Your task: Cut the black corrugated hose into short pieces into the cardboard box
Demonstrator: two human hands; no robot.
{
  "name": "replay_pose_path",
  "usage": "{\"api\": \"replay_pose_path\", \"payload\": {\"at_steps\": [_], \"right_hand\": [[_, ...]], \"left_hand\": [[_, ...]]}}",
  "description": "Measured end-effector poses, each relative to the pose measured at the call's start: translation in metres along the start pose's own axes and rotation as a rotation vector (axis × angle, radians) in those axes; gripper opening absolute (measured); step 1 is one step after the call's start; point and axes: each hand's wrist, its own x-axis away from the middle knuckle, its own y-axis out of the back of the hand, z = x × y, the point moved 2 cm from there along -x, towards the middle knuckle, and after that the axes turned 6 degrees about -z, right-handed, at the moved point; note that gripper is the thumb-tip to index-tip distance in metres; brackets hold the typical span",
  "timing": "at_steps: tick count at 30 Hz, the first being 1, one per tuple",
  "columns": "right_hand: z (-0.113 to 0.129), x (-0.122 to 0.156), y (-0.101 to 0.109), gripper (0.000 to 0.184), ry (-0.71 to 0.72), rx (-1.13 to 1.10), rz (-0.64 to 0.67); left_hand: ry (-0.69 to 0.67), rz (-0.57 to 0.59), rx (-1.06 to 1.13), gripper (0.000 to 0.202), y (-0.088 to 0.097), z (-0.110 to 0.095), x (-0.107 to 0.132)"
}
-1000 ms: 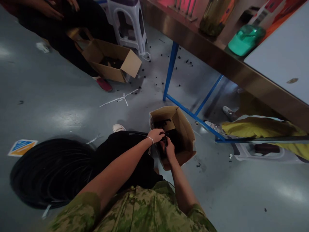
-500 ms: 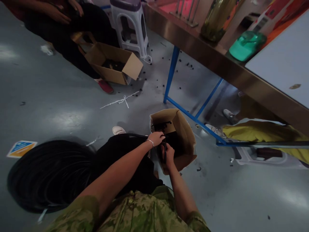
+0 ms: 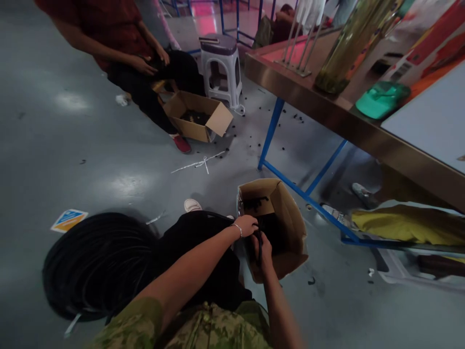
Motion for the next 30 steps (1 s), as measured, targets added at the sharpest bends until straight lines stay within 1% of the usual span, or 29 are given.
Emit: {"api": "replay_pose_path", "payload": {"at_steps": [3,8,11,12,14,16,18,20,22,24,26,30], "right_hand": [[0.001,-0.001,0.0,0.049,-0.004,-0.023,0.014],[0.01,0.0,0.0,0.042,0.023,0.176,-0.012],[0.012,-0.002,-0.001,0.043,0.018,0.195,-0.066],[0.011,-0.002,-0.001,0.043,-0.005,0.174,-0.077],[0.007,-0.002,-0.002,0.041,-0.1,0.086,-0.078],[0.002,0.0,-0.003,0.04,-0.218,-0.057,-0.055],[-0.001,0.002,-0.003,0.042,-0.305,-0.221,-0.031],[-0.002,0.001,-0.002,0.046,-0.355,-0.362,-0.013],[0.0,-0.002,0.001,0.049,-0.383,-0.455,-0.011],[0.005,-0.009,0.004,0.05,-0.377,-0.493,-0.018],[0.012,-0.016,0.009,0.049,-0.341,-0.48,-0.027],[0.03,-0.024,0.018,0.042,-0.2,-0.333,-0.027]], "left_hand": [[-0.021,-0.003,-0.005,0.029,0.0,0.0,0.001],[0.021,-0.064,-0.02,0.031,0.002,0.002,0.002],[0.029,-0.052,-0.027,0.03,0.001,0.003,0.001],[0.033,-0.047,-0.03,0.03,0.001,0.004,0.0],[0.051,-0.053,-0.03,0.029,0.001,0.004,0.0],[0.078,-0.063,-0.017,0.029,0.001,0.004,0.0],[0.092,-0.066,0.006,0.031,0.0,0.004,-0.001],[0.082,-0.066,0.032,0.034,-0.003,0.005,-0.002],[0.054,-0.071,0.063,0.037,-0.006,0.004,-0.004],[0.021,-0.074,0.095,0.039,-0.009,0.004,-0.005],[-0.027,-0.083,0.128,0.04,-0.011,0.002,-0.007],[-0.157,-0.134,0.187,0.041,-0.011,-0.005,-0.007]]}}
